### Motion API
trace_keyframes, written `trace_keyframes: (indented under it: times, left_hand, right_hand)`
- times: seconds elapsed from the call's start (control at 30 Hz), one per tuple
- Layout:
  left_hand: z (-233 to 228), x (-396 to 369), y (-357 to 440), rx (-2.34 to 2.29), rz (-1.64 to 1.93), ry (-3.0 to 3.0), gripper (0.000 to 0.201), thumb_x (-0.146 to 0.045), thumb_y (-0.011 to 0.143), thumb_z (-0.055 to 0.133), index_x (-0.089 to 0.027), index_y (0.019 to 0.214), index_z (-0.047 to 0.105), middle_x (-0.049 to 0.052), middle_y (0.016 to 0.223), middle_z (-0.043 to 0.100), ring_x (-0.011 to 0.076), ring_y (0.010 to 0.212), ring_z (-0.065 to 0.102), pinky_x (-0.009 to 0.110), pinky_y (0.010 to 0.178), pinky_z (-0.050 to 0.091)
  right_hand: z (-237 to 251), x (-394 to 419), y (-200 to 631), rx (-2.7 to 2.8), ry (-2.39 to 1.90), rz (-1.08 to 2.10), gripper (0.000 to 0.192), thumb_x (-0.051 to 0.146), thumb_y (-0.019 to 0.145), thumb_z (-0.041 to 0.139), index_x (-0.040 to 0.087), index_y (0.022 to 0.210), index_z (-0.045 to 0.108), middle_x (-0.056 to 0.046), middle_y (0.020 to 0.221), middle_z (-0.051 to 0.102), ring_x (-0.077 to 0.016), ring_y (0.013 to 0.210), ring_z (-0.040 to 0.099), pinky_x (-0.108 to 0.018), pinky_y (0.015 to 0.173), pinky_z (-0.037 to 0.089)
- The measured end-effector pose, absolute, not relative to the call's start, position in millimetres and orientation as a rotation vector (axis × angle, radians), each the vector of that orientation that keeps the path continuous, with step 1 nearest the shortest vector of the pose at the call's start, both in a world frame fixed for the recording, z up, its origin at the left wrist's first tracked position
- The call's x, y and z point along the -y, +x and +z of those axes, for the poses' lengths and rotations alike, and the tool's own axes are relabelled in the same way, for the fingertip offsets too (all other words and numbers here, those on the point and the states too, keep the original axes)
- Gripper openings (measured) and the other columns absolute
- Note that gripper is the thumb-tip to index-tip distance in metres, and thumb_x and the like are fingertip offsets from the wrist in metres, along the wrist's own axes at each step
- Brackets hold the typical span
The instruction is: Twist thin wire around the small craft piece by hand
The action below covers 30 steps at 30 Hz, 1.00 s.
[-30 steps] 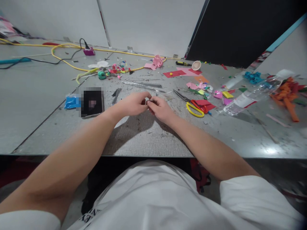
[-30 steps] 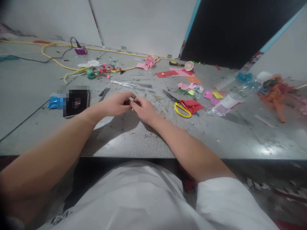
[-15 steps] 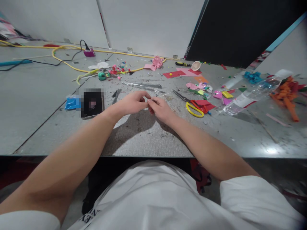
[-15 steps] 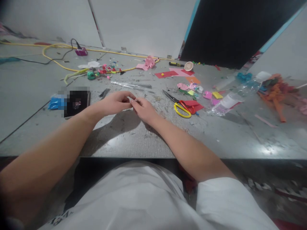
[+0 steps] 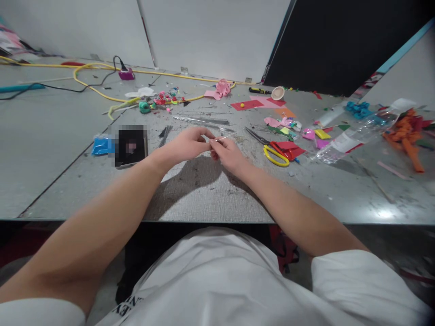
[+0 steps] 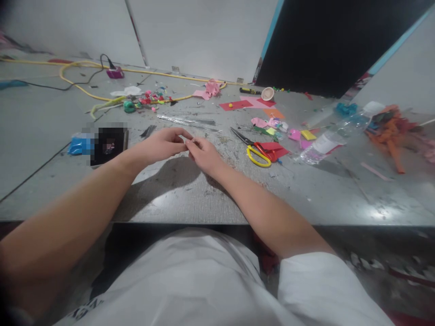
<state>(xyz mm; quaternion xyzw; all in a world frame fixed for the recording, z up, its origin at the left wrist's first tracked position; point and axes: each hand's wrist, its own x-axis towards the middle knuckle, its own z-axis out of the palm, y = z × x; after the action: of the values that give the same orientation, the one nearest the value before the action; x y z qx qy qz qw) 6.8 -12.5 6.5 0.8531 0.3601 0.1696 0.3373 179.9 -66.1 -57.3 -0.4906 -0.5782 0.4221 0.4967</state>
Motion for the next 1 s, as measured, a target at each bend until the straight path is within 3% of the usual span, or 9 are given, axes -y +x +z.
trace_keyframes:
  times: [0.43, 0.77, 1.0]
  left_hand:
    - [16.1, 21.3, 6.3, -1.005, 0.359, 2.111, 0.033, -0.033, 0.095, 0.064, -0.025, 0.125, 0.074, 0.003, 0.071, 0.068, 0.0193, 0.064, 0.061, 0.035, 0.062, 0.049]
    - [13.5, 18.0, 5.4, -0.955, 0.304, 1.886, 0.028, -0.030, 0.095, 0.069, -0.024, 0.122, 0.070, 0.000, 0.068, 0.061, 0.0145, 0.058, 0.053, 0.029, 0.058, 0.043]
    - [11.0, 17.4, 6.0, -0.962, 0.255, 1.917, 0.033, -0.033, 0.093, 0.069, -0.027, 0.125, 0.071, 0.002, 0.074, 0.065, 0.0176, 0.065, 0.060, 0.032, 0.062, 0.047]
  right_hand:
    - [-60.9, 64.1, 179.9, 1.380, -1.178, 1.031, 0.038, 0.054, 0.104, 0.062, 0.025, 0.080, 0.056, 0.001, 0.071, 0.058, -0.0159, 0.068, 0.055, -0.031, 0.067, 0.044]
    - [-59.2, 66.4, 177.5, 1.325, -1.191, 1.059, 0.038, 0.055, 0.102, 0.067, 0.025, 0.081, 0.056, 0.002, 0.069, 0.057, -0.0151, 0.066, 0.054, -0.029, 0.063, 0.044]
    - [-58.8, 67.0, 178.6, 1.346, -1.203, 1.058, 0.033, 0.048, 0.104, 0.066, 0.026, 0.081, 0.057, 0.002, 0.068, 0.058, -0.0154, 0.064, 0.055, -0.030, 0.064, 0.044]
